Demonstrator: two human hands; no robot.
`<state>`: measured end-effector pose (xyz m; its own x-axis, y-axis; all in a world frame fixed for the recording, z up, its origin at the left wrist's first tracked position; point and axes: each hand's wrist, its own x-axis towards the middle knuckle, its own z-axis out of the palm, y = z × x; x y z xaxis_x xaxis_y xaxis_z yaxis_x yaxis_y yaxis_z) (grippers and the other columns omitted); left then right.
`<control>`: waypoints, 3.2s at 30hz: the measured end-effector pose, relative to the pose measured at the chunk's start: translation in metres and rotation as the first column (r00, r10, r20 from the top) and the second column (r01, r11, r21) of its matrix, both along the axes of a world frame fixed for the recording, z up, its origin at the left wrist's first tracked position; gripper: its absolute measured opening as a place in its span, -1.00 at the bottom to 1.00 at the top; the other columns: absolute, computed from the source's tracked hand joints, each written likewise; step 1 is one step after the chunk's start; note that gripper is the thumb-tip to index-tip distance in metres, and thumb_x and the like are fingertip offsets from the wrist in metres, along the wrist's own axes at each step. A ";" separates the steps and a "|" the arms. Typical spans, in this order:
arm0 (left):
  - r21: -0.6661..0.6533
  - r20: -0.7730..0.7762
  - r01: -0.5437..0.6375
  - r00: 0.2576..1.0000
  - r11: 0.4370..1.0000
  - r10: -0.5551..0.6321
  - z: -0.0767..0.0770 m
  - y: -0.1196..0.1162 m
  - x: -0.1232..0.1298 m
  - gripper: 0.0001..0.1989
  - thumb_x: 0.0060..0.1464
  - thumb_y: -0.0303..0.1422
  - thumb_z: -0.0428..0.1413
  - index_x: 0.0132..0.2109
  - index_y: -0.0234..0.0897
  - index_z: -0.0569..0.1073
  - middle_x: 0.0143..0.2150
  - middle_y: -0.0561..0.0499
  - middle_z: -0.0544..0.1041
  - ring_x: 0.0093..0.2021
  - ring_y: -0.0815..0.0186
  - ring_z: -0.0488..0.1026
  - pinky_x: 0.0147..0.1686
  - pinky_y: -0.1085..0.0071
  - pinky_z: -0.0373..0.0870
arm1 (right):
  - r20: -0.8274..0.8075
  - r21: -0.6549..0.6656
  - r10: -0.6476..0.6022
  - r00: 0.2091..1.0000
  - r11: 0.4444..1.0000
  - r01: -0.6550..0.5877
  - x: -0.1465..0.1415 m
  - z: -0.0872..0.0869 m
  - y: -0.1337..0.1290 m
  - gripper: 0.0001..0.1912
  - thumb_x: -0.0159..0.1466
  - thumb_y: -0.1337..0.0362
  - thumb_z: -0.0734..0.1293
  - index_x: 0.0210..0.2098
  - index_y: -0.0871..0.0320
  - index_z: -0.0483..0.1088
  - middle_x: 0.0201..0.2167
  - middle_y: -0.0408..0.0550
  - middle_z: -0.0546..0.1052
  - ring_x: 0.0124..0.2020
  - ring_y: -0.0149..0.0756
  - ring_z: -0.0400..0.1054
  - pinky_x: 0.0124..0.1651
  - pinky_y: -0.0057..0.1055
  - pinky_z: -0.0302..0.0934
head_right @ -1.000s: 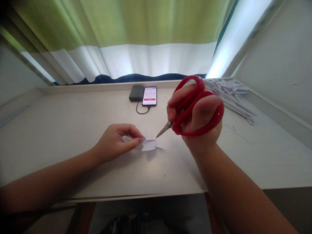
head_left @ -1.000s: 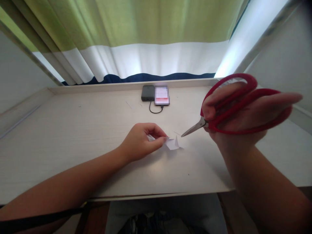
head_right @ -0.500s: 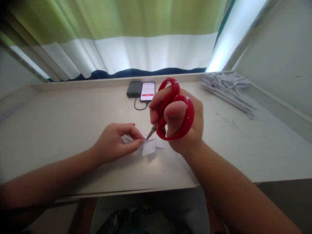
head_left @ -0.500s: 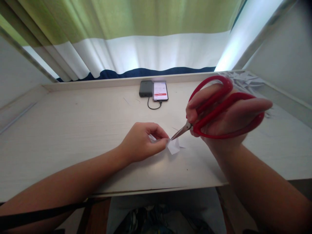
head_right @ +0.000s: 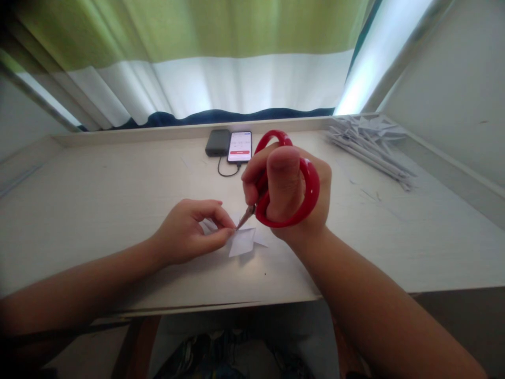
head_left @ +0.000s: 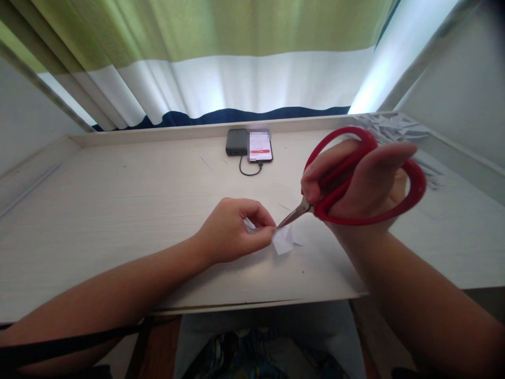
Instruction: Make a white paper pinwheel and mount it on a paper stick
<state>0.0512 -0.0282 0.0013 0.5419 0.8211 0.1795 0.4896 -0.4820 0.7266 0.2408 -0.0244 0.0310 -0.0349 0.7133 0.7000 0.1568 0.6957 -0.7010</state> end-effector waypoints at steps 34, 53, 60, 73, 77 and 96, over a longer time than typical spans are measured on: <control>-0.074 0.183 -0.003 0.983 0.997 0.017 -0.005 0.001 -0.004 -0.94 -0.01 -0.42 0.17 -0.34 -0.32 0.51 -0.39 0.01 0.58 -0.38 0.38 0.48 -0.28 0.42 0.41 | -0.397 -0.220 -0.182 0.900 0.970 0.099 -0.015 -0.005 0.013 -0.42 0.31 -0.15 0.03 -0.62 0.09 0.27 -0.78 -0.20 0.24 -0.77 -0.43 0.12 -0.74 -0.43 -0.08; -0.104 0.218 0.033 0.976 0.994 -0.010 -0.006 0.003 -0.005 -0.94 0.03 -0.42 0.14 -0.33 -0.34 0.43 -0.38 0.00 0.50 -0.37 0.38 0.43 -0.32 0.41 0.40 | -0.318 -0.080 -0.055 0.946 0.996 0.031 0.006 -0.009 0.018 -0.22 0.21 -0.32 -0.18 -0.62 0.08 0.32 -0.76 -0.13 0.20 -0.77 -0.38 0.05 -0.71 -0.34 -0.14; -0.069 0.242 0.011 0.970 0.998 0.006 -0.008 0.004 -0.006 -0.93 0.04 -0.44 0.14 -0.27 -0.34 0.45 -0.31 -0.03 0.54 -0.32 0.37 0.46 -0.25 0.39 0.41 | -0.243 -0.019 -0.044 0.969 0.999 0.041 0.017 -0.009 0.021 -0.28 0.13 -0.39 -0.08 -0.57 0.06 0.32 -0.79 -0.17 0.21 -0.76 -0.35 0.14 -0.74 -0.38 -0.06; -0.020 0.148 -0.040 0.988 0.999 0.043 -0.009 0.009 -0.010 -0.86 0.07 -0.40 0.12 -0.20 -0.26 0.53 -0.22 -0.04 0.58 -0.24 0.32 0.49 -0.18 0.34 0.43 | 0.663 0.036 -0.342 0.666 0.903 0.428 0.029 -0.013 0.033 -0.71 0.16 0.04 0.33 -0.42 0.18 0.41 -0.63 -0.14 0.39 -0.61 -0.37 0.21 -0.52 -0.39 0.06; -0.016 0.132 -0.043 0.990 0.999 0.044 -0.013 0.014 -0.012 -0.85 0.06 -0.39 0.12 -0.20 -0.27 0.52 -0.23 -0.05 0.57 -0.25 0.32 0.49 -0.22 0.35 0.44 | 0.780 0.050 -0.330 0.532 0.880 0.473 0.034 -0.017 0.041 -0.82 0.15 0.17 0.30 -0.40 0.16 0.42 -0.58 -0.10 0.43 -0.57 -0.33 0.24 -0.50 -0.39 0.06; -0.027 -0.154 -0.015 0.988 1.000 0.011 -0.015 0.034 -0.023 -0.84 -0.01 -0.42 0.06 -0.27 -0.28 0.51 -0.33 0.00 0.55 -0.35 0.30 0.45 -0.28 0.35 0.36 | 0.854 -0.173 0.112 0.508 0.982 0.074 0.033 -0.027 0.045 -0.78 0.15 0.37 0.27 -0.22 0.07 0.45 -0.19 -0.07 0.49 -0.20 -0.24 0.35 -0.17 -0.33 0.23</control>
<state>0.0287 0.0053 -0.0141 0.5502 0.8319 0.0720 0.6027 -0.4553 0.6553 0.2734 0.0202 0.0037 -0.5654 0.8025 0.1904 0.7331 0.5947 -0.3299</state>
